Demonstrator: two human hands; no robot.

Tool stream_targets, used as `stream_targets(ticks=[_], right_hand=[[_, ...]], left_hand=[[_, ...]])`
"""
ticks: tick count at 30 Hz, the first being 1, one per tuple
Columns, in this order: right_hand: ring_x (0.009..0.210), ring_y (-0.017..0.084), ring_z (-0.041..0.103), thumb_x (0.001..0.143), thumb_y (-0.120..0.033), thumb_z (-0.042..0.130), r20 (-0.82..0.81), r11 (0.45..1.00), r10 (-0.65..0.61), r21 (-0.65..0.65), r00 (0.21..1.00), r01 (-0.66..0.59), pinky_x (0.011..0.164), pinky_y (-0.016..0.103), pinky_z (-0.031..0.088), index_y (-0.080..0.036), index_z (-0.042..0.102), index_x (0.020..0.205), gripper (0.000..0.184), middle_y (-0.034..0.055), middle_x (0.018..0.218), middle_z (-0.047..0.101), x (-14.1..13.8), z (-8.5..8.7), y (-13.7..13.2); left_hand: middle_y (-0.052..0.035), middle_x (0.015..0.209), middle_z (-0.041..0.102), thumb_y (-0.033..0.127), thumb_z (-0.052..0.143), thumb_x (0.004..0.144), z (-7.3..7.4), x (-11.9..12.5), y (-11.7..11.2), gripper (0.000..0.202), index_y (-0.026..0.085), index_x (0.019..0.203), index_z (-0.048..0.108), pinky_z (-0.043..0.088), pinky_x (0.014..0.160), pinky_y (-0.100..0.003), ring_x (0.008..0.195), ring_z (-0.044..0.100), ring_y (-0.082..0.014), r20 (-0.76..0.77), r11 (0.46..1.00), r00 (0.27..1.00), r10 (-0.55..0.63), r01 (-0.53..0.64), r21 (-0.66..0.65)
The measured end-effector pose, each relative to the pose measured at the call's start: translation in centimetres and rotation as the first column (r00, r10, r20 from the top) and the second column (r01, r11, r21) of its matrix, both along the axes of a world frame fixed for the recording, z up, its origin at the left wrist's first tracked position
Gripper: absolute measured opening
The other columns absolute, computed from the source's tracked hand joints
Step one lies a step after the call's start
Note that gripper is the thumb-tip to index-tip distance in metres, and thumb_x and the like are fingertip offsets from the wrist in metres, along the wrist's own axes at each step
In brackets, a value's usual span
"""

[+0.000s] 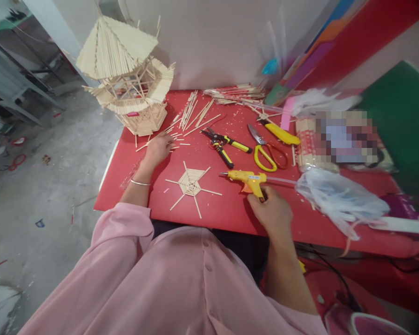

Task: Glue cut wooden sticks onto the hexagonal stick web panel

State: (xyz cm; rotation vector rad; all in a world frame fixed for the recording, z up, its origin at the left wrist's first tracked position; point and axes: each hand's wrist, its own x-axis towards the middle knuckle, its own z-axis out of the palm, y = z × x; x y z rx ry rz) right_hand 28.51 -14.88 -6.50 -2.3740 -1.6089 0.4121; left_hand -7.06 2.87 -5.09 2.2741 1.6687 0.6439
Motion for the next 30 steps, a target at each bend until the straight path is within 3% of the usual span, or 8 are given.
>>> stream_targets(ticks=[3,6,13,20,26,30], right_hand=[[0.082,0.026,0.065,0.082,-0.046,0.054,0.009,1.000,0.008,0.003,1.000,-0.008,0.067,0.034,0.041,-0.019,0.071,0.113,0.044,0.0128,0.099,0.074,-0.1,-0.2,0.1],[0.084,0.026,0.066,0.081,-0.045,0.055,-0.007,0.998,0.039,0.045,0.999,-0.039,0.069,0.034,0.042,-0.020,0.071,0.112,0.043,0.0125,0.100,0.074,-0.3,-0.5,0.2],[0.092,0.029,0.067,0.079,-0.047,0.054,-0.052,0.991,0.044,0.125,0.998,-0.037,0.070,0.035,0.043,-0.018,0.070,0.112,0.047,0.0144,0.107,0.074,-1.4,-0.9,0.5],[0.086,0.026,0.065,0.077,-0.046,0.056,-0.094,0.971,0.034,0.238,0.995,-0.011,0.068,0.032,0.041,-0.021,0.070,0.103,0.039,0.0112,0.100,0.073,-2.4,-1.5,1.0],[0.091,0.028,0.065,0.076,-0.046,0.056,-0.098,0.963,-0.026,0.266,0.995,0.051,0.070,0.033,0.041,-0.021,0.067,0.105,0.040,0.0120,0.103,0.073,-3.2,-1.6,0.9],[0.087,0.027,0.065,0.075,-0.050,0.058,-0.136,0.983,-0.084,0.150,0.987,0.104,0.069,0.033,0.041,-0.021,0.066,0.112,0.048,0.0106,0.099,0.073,-4.0,-0.7,1.7]], left_hand=[[-0.0091,0.099,0.070,0.006,0.052,0.087,0.3,-1.2,-0.1,0.019,0.017,0.086,0.067,0.046,0.087,-0.032,0.095,0.061,-0.0203,0.083,0.986,0.985,0.149,-0.155,0.068],[-0.0082,0.100,0.071,0.010,0.057,0.085,0.2,-2.1,-0.5,0.015,0.019,0.087,0.069,0.047,0.086,-0.032,0.094,0.062,-0.0208,0.094,0.971,0.968,0.231,-0.235,0.042],[-0.0095,0.110,0.072,0.013,0.054,0.087,0.7,-1.4,-0.5,0.021,0.020,0.092,0.073,0.046,0.084,-0.033,0.103,0.063,-0.0239,-0.051,0.966,0.966,0.253,-0.255,-0.038],[-0.0117,0.118,0.071,0.019,0.064,0.088,1.5,0.6,0.9,0.013,0.020,0.092,0.075,0.048,0.084,-0.035,0.107,0.064,-0.0281,-0.216,0.955,0.951,0.223,-0.257,-0.146],[-0.0090,0.119,0.071,0.016,0.059,0.088,2.4,-1.9,-0.5,0.022,0.021,0.100,0.076,0.049,0.087,-0.033,0.110,0.064,-0.0252,-0.156,0.951,0.953,0.260,-0.281,-0.130],[-0.0079,0.108,0.075,0.016,0.060,0.083,2.6,-3.8,-1.6,0.021,0.020,0.095,0.077,0.049,0.085,-0.033,0.104,0.066,-0.0252,-0.158,0.954,0.964,0.215,-0.242,-0.178]])
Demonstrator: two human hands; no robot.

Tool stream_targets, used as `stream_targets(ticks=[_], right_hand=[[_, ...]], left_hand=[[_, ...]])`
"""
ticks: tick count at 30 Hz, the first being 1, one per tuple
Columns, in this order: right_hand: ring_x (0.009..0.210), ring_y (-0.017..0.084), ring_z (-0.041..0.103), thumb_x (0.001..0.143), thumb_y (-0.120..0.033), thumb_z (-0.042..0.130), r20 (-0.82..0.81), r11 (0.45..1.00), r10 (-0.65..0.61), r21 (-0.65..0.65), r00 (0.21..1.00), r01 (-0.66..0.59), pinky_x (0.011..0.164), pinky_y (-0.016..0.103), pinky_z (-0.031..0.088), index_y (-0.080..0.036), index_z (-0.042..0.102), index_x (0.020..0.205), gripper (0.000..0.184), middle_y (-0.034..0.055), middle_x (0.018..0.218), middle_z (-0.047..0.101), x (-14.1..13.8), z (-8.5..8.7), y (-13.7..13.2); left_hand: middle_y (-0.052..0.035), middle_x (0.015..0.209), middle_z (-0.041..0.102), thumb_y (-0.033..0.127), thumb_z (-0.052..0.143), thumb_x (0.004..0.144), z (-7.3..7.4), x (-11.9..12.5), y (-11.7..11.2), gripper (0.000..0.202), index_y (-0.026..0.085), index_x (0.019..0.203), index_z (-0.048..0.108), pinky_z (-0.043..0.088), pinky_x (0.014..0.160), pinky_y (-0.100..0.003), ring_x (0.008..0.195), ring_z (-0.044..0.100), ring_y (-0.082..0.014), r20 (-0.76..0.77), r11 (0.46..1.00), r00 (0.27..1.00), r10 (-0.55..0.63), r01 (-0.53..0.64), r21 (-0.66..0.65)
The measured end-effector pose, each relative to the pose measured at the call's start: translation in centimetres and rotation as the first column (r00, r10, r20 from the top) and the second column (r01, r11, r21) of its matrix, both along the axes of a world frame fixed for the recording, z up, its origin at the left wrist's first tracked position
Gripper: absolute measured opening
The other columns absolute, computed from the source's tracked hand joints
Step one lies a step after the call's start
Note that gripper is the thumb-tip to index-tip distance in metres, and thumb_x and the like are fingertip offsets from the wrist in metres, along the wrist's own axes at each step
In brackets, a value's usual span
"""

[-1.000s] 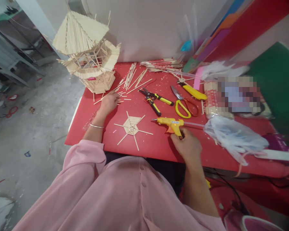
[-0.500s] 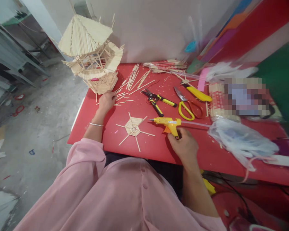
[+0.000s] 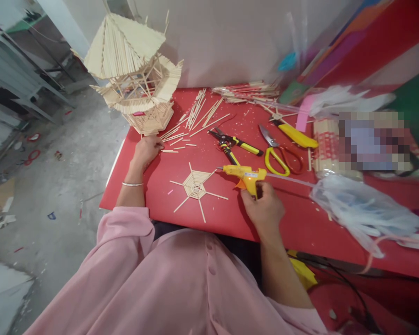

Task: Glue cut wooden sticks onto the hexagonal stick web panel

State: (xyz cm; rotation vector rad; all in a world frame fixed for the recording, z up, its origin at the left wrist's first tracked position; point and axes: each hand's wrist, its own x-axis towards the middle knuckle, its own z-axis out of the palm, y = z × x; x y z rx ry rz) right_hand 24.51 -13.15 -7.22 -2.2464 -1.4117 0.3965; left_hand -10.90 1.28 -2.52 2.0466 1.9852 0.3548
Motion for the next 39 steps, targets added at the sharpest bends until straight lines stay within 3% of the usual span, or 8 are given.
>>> stream_targets(ticks=[11,16,19,23,29,33,36,39], right_hand=[[0.082,0.026,0.064,0.077,-0.050,0.056,-0.007,0.999,0.048,0.004,0.999,-0.048,0.066,0.032,0.037,-0.022,0.068,0.113,0.047,0.0098,0.095,0.076,-1.6,0.2,1.2],[0.086,0.028,0.066,0.078,-0.051,0.055,-0.002,0.998,0.065,0.002,0.998,-0.065,0.068,0.033,0.039,-0.021,0.068,0.116,0.050,0.0110,0.099,0.076,-1.8,0.2,1.0],[0.088,0.028,0.066,0.079,-0.050,0.054,0.008,0.997,0.075,-0.008,0.997,-0.075,0.069,0.034,0.040,-0.020,0.068,0.116,0.050,0.0117,0.099,0.076,-1.9,0.3,0.9],[0.088,0.028,0.065,0.079,-0.049,0.055,0.035,0.994,0.105,0.027,0.994,-0.106,0.070,0.034,0.040,-0.020,0.069,0.112,0.046,0.0122,0.101,0.076,-1.9,0.2,0.8],[0.087,0.028,0.065,0.079,-0.049,0.055,0.009,0.994,0.108,0.028,0.994,-0.108,0.071,0.035,0.041,-0.021,0.070,0.112,0.046,0.0114,0.100,0.077,-1.9,0.2,0.7],[0.088,0.028,0.065,0.079,-0.048,0.054,-0.005,0.992,0.115,0.055,0.993,-0.114,0.072,0.035,0.042,-0.022,0.070,0.112,0.045,0.0104,0.099,0.077,-1.9,0.2,0.7],[0.090,0.028,0.065,0.080,-0.048,0.054,-0.010,0.992,0.120,0.049,0.993,-0.119,0.072,0.035,0.043,-0.022,0.070,0.113,0.046,0.0105,0.101,0.076,-1.9,0.1,0.6],[0.093,0.029,0.066,0.081,-0.047,0.053,-0.004,0.990,0.139,0.021,0.990,-0.139,0.075,0.036,0.044,-0.021,0.069,0.114,0.045,0.0116,0.104,0.076,-1.9,0.2,0.6]], left_hand=[[-0.0139,0.106,0.070,0.005,0.052,0.082,-0.8,0.8,0.3,0.021,0.017,0.083,0.069,0.044,0.073,-0.032,0.093,0.064,-0.0248,-0.140,0.986,0.978,-0.154,0.160,0.033],[-0.0072,0.088,0.071,0.005,0.052,0.083,-0.1,1.5,-2.4,0.019,0.017,0.084,0.067,0.048,0.076,-0.030,0.082,0.062,-0.0189,0.170,0.990,0.978,-0.121,0.107,0.091],[-0.0055,0.087,0.074,0.015,0.056,0.086,-0.3,2.2,-4.8,0.015,0.016,0.091,0.070,0.050,0.076,-0.029,0.079,0.062,-0.0167,0.338,0.991,0.932,-0.126,0.135,-0.001],[-0.0078,0.080,0.072,0.016,0.057,0.086,-1.0,2.6,-6.0,0.015,0.015,0.079,0.071,0.050,0.076,-0.031,0.074,0.062,-0.0173,0.227,0.994,0.972,-0.067,0.085,-0.075],[-0.0132,0.107,0.070,0.018,0.059,0.089,-1.5,3.1,-3.1,0.011,0.018,0.088,0.070,0.049,0.077,-0.034,0.090,0.064,-0.0226,-0.055,0.994,0.997,-0.046,0.051,0.096],[-0.0147,0.102,0.069,0.008,0.054,0.086,-1.1,3.6,-1.8,0.015,0.015,0.082,0.065,0.047,0.077,-0.034,0.089,0.063,-0.0226,-0.066,0.992,0.991,-0.114,0.117,0.047],[-0.0059,0.078,0.066,0.011,0.058,0.083,-0.1,3.9,-2.9,0.012,0.016,0.072,0.061,0.045,0.071,-0.029,0.075,0.059,-0.0170,0.143,0.988,0.982,-0.124,0.136,-0.076],[0.0011,0.058,0.055,0.020,0.059,0.084,0.8,4.7,-4.8,0.018,0.017,0.066,0.061,0.039,0.059,-0.026,0.056,0.049,-0.0120,0.334,0.927,0.937,-0.099,0.209,-0.311]])
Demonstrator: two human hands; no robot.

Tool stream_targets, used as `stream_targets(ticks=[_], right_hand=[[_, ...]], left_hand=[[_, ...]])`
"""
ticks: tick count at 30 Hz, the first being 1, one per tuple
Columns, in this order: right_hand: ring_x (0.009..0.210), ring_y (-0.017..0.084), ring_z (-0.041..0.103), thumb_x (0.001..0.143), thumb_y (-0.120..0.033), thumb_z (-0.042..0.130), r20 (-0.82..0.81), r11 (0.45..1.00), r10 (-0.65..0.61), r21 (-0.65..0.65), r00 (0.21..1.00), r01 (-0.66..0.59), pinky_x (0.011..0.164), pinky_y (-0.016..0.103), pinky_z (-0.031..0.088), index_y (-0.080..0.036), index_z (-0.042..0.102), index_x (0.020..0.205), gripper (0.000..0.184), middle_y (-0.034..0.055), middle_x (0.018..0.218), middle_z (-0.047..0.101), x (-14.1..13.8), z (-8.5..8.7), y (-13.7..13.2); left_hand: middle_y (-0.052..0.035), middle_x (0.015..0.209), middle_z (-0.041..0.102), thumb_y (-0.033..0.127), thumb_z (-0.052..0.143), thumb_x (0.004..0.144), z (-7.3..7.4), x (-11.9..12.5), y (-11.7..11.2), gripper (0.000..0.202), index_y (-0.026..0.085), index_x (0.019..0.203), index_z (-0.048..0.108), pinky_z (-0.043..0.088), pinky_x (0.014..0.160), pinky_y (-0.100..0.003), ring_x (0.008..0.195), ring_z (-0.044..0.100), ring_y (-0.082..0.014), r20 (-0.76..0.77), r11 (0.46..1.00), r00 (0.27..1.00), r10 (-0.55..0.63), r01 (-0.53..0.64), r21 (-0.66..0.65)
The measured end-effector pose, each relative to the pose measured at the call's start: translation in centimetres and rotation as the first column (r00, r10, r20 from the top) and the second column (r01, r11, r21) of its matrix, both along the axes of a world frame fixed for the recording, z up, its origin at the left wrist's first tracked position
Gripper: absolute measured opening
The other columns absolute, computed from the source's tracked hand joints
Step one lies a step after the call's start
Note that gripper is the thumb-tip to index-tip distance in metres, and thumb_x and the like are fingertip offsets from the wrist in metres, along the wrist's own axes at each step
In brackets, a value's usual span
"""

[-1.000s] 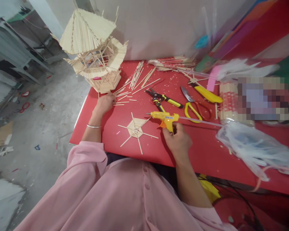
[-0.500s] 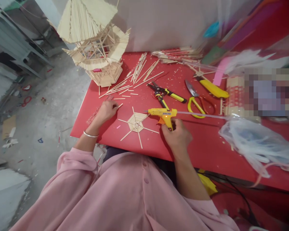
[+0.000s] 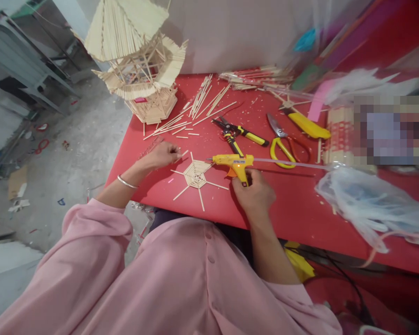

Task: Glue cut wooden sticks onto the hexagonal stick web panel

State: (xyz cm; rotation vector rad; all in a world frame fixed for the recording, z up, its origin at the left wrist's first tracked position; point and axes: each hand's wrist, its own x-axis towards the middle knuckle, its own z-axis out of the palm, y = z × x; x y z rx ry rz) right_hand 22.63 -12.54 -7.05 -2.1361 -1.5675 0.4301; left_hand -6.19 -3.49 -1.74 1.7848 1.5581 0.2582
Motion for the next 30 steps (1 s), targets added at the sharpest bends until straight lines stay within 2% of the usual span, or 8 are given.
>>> stream_targets(ticks=[2,4,7,9,17,24,30], right_hand=[[0.094,0.029,0.066,0.082,-0.046,0.053,0.005,1.000,0.019,-0.007,1.000,-0.019,0.076,0.036,0.044,-0.021,0.069,0.113,0.043,0.0120,0.105,0.075,0.0,0.1,0.0],[0.095,0.029,0.066,0.082,-0.046,0.053,0.000,1.000,0.031,0.001,1.000,-0.031,0.077,0.037,0.044,-0.021,0.069,0.113,0.042,0.0120,0.105,0.075,0.0,0.2,-0.1],[0.095,0.029,0.065,0.082,-0.046,0.053,-0.017,0.999,0.032,0.014,0.999,-0.032,0.078,0.037,0.044,-0.021,0.069,0.112,0.042,0.0118,0.106,0.075,0.0,0.2,-0.2],[0.095,0.030,0.065,0.082,-0.046,0.053,-0.027,0.999,0.034,0.020,0.999,-0.034,0.078,0.037,0.044,-0.022,0.069,0.113,0.042,0.0118,0.106,0.075,0.0,0.2,-0.3],[0.096,0.029,0.065,0.082,-0.044,0.052,-0.024,0.998,0.067,0.023,0.997,-0.066,0.078,0.036,0.046,-0.020,0.070,0.115,0.045,0.0128,0.107,0.075,-0.1,0.3,-0.4],[0.098,0.030,0.065,0.082,-0.044,0.053,-0.026,0.997,0.074,0.032,0.997,-0.073,0.080,0.038,0.046,-0.021,0.070,0.114,0.043,0.0130,0.109,0.075,-0.1,0.3,-0.5],[0.100,0.030,0.065,0.083,-0.042,0.053,-0.031,0.997,0.075,0.029,0.997,-0.074,0.081,0.038,0.046,-0.020,0.070,0.115,0.042,0.0140,0.110,0.074,-0.1,0.3,-0.5]], left_hand=[[0.0019,0.055,0.053,0.023,0.061,0.082,0.1,0.8,-1.0,0.019,0.017,0.063,0.060,0.035,0.055,-0.026,0.053,0.046,-0.0109,-0.011,0.999,1.000,0.009,-0.010,-0.046],[0.0006,0.056,0.056,0.026,0.063,0.080,0.0,1.6,-1.5,0.022,0.017,0.061,0.059,0.033,0.054,-0.026,0.055,0.047,-0.0115,-0.068,1.000,0.997,0.021,-0.022,-0.014],[-0.0011,0.057,0.059,0.022,0.061,0.077,-0.2,2.5,-1.7,0.020,0.017,0.058,0.059,0.032,0.055,-0.027,0.057,0.051,-0.0129,-0.139,1.000,0.990,0.023,-0.021,0.021],[-0.0010,0.056,0.059,0.019,0.060,0.074,-0.3,2.8,-1.7,0.019,0.016,0.056,0.060,0.032,0.054,-0.027,0.057,0.053,-0.0130,-0.143,1.000,0.990,0.013,-0.015,-0.016],[0.0007,0.051,0.054,0.019,0.062,0.071,-0.6,3.0,-1.9,0.020,0.015,0.051,0.059,0.036,0.053,-0.025,0.053,0.051,-0.0111,0.017,0.982,0.991,0.130,-0.126,-0.140],[0.0011,0.049,0.052,0.014,0.062,0.066,-1.7,2.5,-1.4,0.017,0.016,0.050,0.057,0.037,0.052,-0.023,0.051,0.050,-0.0101,0.075,0.985,0.991,0.111,-0.100,-0.139],[0.0011,0.049,0.052,0.015,0.063,0.066,-2.0,2.2,-1.3,0.016,0.015,0.051,0.058,0.037,0.052,-0.023,0.051,0.049,-0.0096,0.122,0.987,0.988,0.096,-0.079,-0.138]])
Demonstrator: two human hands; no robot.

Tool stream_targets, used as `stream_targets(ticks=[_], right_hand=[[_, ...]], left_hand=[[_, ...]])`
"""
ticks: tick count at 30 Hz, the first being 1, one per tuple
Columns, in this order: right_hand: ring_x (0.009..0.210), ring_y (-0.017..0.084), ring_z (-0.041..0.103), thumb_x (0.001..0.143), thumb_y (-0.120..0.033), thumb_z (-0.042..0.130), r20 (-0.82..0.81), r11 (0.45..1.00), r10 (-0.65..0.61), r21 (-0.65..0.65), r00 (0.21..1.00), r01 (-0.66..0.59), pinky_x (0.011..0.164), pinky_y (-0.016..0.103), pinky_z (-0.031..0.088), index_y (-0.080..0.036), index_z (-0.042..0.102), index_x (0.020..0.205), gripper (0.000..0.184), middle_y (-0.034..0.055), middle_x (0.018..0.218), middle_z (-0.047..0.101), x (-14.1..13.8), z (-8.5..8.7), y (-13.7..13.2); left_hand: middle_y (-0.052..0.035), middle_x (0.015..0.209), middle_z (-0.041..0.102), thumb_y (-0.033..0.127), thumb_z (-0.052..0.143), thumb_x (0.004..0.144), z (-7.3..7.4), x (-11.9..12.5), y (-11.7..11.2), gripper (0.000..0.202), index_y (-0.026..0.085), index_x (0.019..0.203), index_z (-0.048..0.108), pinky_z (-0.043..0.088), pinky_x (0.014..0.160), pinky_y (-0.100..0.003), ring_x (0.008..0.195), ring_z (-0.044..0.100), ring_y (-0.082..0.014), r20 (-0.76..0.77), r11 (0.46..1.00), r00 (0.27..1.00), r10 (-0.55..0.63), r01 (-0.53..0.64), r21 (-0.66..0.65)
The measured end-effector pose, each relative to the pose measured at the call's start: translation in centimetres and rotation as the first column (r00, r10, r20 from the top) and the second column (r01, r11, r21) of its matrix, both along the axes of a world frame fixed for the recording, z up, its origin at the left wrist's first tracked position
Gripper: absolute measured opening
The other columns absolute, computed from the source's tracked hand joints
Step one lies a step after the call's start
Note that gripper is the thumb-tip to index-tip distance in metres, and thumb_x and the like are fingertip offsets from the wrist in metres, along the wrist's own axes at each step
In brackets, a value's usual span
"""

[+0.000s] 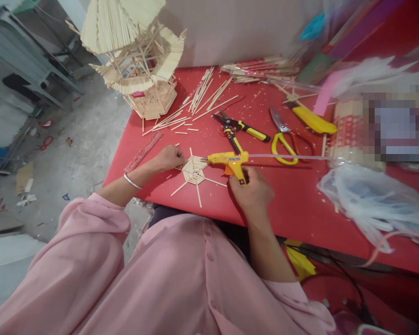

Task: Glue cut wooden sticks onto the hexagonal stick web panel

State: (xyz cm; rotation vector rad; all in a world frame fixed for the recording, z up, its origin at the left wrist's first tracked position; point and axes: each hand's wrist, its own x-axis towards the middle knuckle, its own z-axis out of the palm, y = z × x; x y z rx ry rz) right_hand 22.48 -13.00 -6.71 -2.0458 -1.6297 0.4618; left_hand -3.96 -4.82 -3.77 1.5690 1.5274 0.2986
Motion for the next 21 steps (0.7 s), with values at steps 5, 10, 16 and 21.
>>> stream_targets(ticks=[5,10,16,21], right_hand=[[0.097,0.029,0.066,0.081,-0.042,0.055,0.001,1.000,-0.005,0.030,1.000,0.005,0.079,0.037,0.046,-0.021,0.071,0.112,0.041,0.0122,0.107,0.075,0.1,-0.4,0.0],[0.094,0.029,0.066,0.080,-0.044,0.055,-0.002,0.998,-0.007,0.068,1.000,0.007,0.078,0.037,0.046,-0.020,0.072,0.110,0.042,0.0121,0.105,0.076,0.2,-0.9,0.1],[0.092,0.029,0.066,0.080,-0.044,0.054,0.011,0.998,-0.010,0.061,1.000,0.009,0.076,0.037,0.046,-0.020,0.071,0.109,0.041,0.0125,0.103,0.075,0.3,-1.0,0.2],[0.093,0.029,0.066,0.080,-0.044,0.054,0.004,0.998,-0.019,0.060,1.000,0.019,0.076,0.037,0.045,-0.019,0.072,0.109,0.043,0.0135,0.103,0.075,0.3,-1.0,0.2]], left_hand=[[0.0029,0.049,0.049,0.017,0.062,0.066,0.0,0.0,-0.1,0.015,0.015,0.051,0.057,0.035,0.053,-0.023,0.051,0.046,-0.0087,0.008,1.000,1.000,0.015,-0.015,-0.015],[0.0025,0.051,0.048,0.021,0.062,0.070,0.3,0.0,-0.1,0.019,0.015,0.053,0.056,0.034,0.054,-0.024,0.052,0.045,-0.0089,-0.020,1.000,1.000,-0.010,0.010,-0.009],[-0.0010,0.057,0.058,0.035,0.066,0.081,1.7,-0.9,0.7,0.028,0.016,0.060,0.063,0.034,0.058,-0.026,0.058,0.051,-0.0123,-0.309,0.989,0.951,0.015,0.030,0.142],[-0.0078,0.090,0.076,0.030,0.066,0.084,1.9,-2.5,2.0,0.016,0.018,0.084,0.076,0.043,0.067,-0.029,0.083,0.064,-0.0206,-0.474,0.944,0.863,0.176,-0.012,0.330]])
